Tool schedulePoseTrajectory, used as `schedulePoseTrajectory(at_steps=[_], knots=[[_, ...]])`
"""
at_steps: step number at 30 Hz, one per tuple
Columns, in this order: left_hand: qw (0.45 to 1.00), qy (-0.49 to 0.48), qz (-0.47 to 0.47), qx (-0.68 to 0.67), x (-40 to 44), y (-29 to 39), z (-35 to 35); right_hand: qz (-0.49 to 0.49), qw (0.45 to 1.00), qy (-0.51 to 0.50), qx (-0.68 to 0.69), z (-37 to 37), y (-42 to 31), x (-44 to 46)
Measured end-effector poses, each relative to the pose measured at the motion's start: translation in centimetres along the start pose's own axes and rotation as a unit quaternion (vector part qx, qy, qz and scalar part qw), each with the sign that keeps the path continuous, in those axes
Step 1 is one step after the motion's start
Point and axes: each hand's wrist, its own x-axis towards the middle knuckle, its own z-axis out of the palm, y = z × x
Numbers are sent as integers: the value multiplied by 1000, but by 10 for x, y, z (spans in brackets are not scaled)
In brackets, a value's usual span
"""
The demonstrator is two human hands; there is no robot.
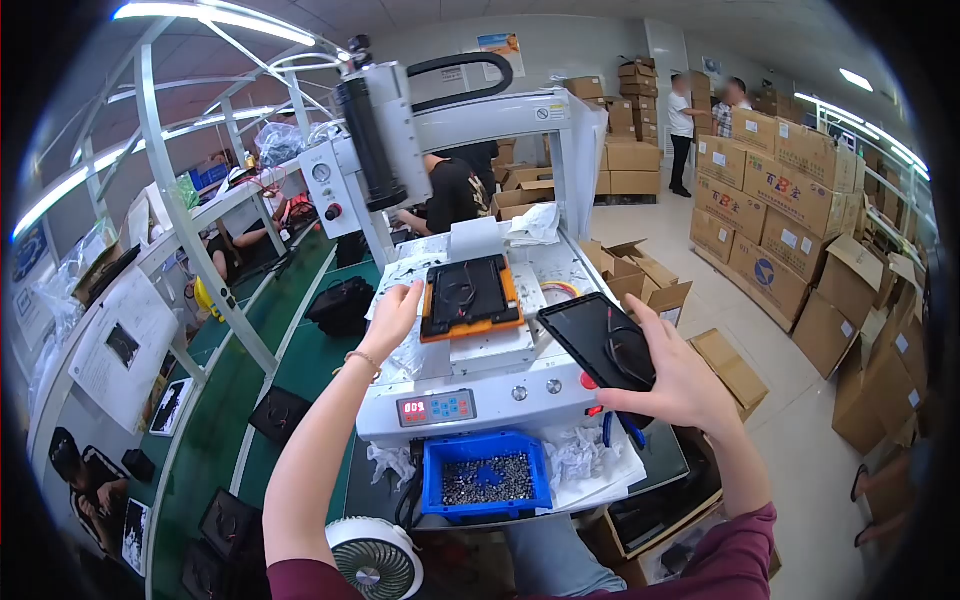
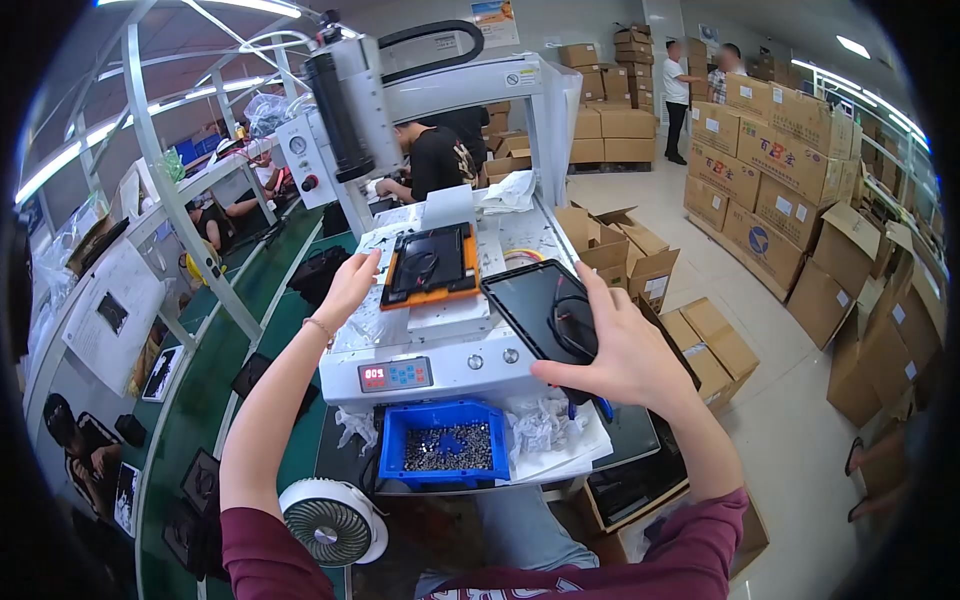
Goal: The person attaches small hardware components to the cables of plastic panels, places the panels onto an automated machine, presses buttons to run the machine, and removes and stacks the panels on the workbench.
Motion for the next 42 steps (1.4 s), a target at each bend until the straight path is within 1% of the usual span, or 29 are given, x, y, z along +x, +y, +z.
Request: schedulePoseTrajectory(at_steps=[4,7,9,11,14,16,19,23,25,26,27,29,31,34,37,38,42], knots=[[993,-50,-63,86,7,22,15,41,999,1,7,-7,15,-5],[980,-34,-52,189,-1,59,26,50,999,-2,3,-8,24,-4],[976,-66,-92,186,6,76,36,45,999,4,-15,-1,34,0],[960,-79,-136,234,5,98,45,64,998,-9,-11,-2,33,3],[924,-91,-207,309,18,100,69,85,996,-19,-14,0,32,7],[897,-106,-259,342,17,112,72,99,994,-23,-26,2,32,12],[897,-86,-283,329,18,117,72,115,992,-27,-43,4,28,19],[941,-50,-215,255,24,105,45,133,989,-26,-51,4,11,42],[950,-55,-185,245,20,110,13,121,989,5,-86,14,4,63],[951,-47,-193,237,12,113,-3,116,987,15,-106,22,-3,76],[944,-11,-194,267,7,111,-11,111,985,28,-125,29,-12,90],[943,-16,-194,271,-5,104,-33,97,985,14,-140,49,-32,119],[941,-13,-199,272,-20,97,-52,105,985,-35,-135,78,-49,152],[942,-1,-195,272,-44,87,-77,145,975,-63,-154,119,-84,181],[939,7,-200,280,-68,82,-100,191,964,-48,-178,144,-110,194],[938,9,-206,280,-74,80,-107,214,959,-64,-175,148,-115,197],[937,18,-191,291,-95,62,-126,238,946,-103,-197,166,-118,210]])
